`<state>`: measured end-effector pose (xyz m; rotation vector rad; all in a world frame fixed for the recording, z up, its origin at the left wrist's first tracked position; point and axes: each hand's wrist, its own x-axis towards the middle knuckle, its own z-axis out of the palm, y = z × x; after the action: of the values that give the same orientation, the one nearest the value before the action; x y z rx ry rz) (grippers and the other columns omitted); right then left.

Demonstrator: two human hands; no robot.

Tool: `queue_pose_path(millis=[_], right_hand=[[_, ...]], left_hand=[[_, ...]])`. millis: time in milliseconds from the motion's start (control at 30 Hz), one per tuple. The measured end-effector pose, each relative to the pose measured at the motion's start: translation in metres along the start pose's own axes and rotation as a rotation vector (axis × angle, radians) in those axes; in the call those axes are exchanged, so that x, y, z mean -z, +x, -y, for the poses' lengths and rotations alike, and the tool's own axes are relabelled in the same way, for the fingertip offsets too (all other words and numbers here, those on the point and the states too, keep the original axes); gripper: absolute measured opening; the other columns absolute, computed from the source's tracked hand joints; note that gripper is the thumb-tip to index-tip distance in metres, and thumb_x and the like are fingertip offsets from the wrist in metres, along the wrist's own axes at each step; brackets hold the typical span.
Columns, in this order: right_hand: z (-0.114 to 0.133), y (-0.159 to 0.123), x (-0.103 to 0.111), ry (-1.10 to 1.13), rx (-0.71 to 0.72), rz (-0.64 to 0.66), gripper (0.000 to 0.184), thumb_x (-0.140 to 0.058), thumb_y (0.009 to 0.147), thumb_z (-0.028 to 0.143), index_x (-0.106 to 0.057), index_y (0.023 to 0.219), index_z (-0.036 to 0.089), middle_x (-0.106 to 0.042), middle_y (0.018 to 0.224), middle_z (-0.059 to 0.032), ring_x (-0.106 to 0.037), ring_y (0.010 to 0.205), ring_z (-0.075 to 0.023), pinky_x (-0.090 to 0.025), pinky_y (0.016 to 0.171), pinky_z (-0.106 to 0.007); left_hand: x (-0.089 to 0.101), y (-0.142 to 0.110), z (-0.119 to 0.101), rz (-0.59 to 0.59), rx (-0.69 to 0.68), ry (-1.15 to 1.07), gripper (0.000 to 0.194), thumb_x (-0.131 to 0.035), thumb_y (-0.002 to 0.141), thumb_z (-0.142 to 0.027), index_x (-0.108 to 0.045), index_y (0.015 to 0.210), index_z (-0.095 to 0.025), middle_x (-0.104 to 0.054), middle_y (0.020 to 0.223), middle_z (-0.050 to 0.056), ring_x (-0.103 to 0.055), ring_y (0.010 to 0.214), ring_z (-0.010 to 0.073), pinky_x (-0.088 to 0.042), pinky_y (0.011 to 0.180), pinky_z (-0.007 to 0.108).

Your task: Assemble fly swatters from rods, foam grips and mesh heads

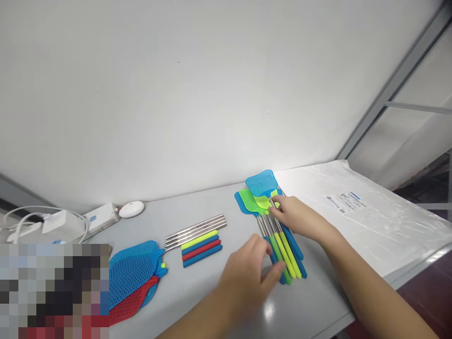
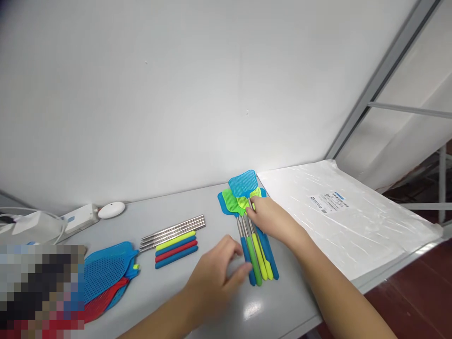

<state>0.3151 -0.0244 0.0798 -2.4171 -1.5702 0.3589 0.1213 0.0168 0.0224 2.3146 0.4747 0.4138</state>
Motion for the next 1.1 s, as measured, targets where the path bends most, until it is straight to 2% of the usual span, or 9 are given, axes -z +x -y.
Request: queue_pose_path(millis=[100, 233, 533, 800, 967, 1100], right_hand=[[0.004, -0.001, -0.011, -0.128, -0.006, 0.017, 0.028, -0.035, 0.096, 0.025, -0.058, 0.086, 0.015, -0.064, 0.074, -0.0069, -0.056, 0.06, -0.0158, -0.029, 0.053, -0.027], [0.003, -0.002, -0.02, -0.211, -0.015, 0.063, 0.027, -0.035, 0.095, 0.017, -0.061, 0.088, 0.012, -0.064, 0.073, -0.0099, -0.057, 0.059, -0.0177, -0.025, 0.051, -0.029], [0.009, -0.002, -0.029, -0.315, -0.001, 0.112, 0.024, -0.037, 0.094, 0.009, -0.06, 0.095, 0.01, -0.066, 0.079, -0.0131, -0.064, 0.067, -0.0216, -0.029, 0.051, -0.029], [0.012, -0.005, -0.036, -0.331, -0.006, 0.153, 0.031, -0.032, 0.092, 0.004, -0.058, 0.108, 0.005, -0.067, 0.078, -0.0154, -0.066, 0.067, -0.0251, -0.034, 0.05, -0.03], [0.015, -0.006, -0.035, -0.318, -0.013, 0.136, 0.031, -0.032, 0.097, 0.015, -0.055, 0.115, 0.006, -0.068, 0.083, -0.0161, -0.067, 0.07, -0.0258, -0.035, 0.052, -0.03], [0.014, -0.005, -0.032, -0.303, -0.033, 0.111, 0.026, -0.037, 0.099, 0.027, -0.056, 0.107, 0.011, -0.068, 0.082, -0.0126, -0.068, 0.071, -0.0248, -0.036, 0.054, -0.029]], left_hand=[[-0.017, -0.005, 0.003, 0.088, -0.196, 0.245, 0.029, -0.061, 0.086, -0.046, -0.051, 0.077, -0.02, -0.058, 0.078, 0.0, -0.052, 0.069, 0.0168, -0.027, 0.053, 0.028], [-0.03, -0.007, 0.008, 0.07, -0.326, 0.384, 0.037, -0.061, 0.085, -0.055, -0.053, 0.075, -0.02, -0.061, 0.075, 0.0, -0.055, 0.069, 0.0176, -0.022, 0.049, 0.03], [-0.033, -0.007, 0.01, 0.025, -0.363, 0.411, 0.04, -0.058, 0.086, -0.058, -0.054, 0.075, -0.02, -0.063, 0.074, 0.0, -0.056, 0.065, 0.0166, -0.024, 0.049, 0.03], [-0.038, -0.007, 0.015, 0.015, -0.399, 0.429, 0.04, -0.061, 0.083, -0.059, -0.055, 0.076, -0.02, -0.062, 0.074, 0.0, -0.056, 0.065, 0.0169, -0.027, 0.048, 0.03], [-0.039, -0.007, 0.016, 0.018, -0.391, 0.421, 0.04, -0.061, 0.083, -0.059, -0.056, 0.077, -0.02, -0.063, 0.075, 0.0, -0.057, 0.067, 0.0173, -0.028, 0.049, 0.029], [-0.038, -0.006, 0.014, 0.003, -0.38, 0.395, 0.039, -0.06, 0.085, -0.058, -0.056, 0.078, -0.02, -0.061, 0.077, 0.001, -0.056, 0.067, 0.0163, -0.03, 0.048, 0.029]])
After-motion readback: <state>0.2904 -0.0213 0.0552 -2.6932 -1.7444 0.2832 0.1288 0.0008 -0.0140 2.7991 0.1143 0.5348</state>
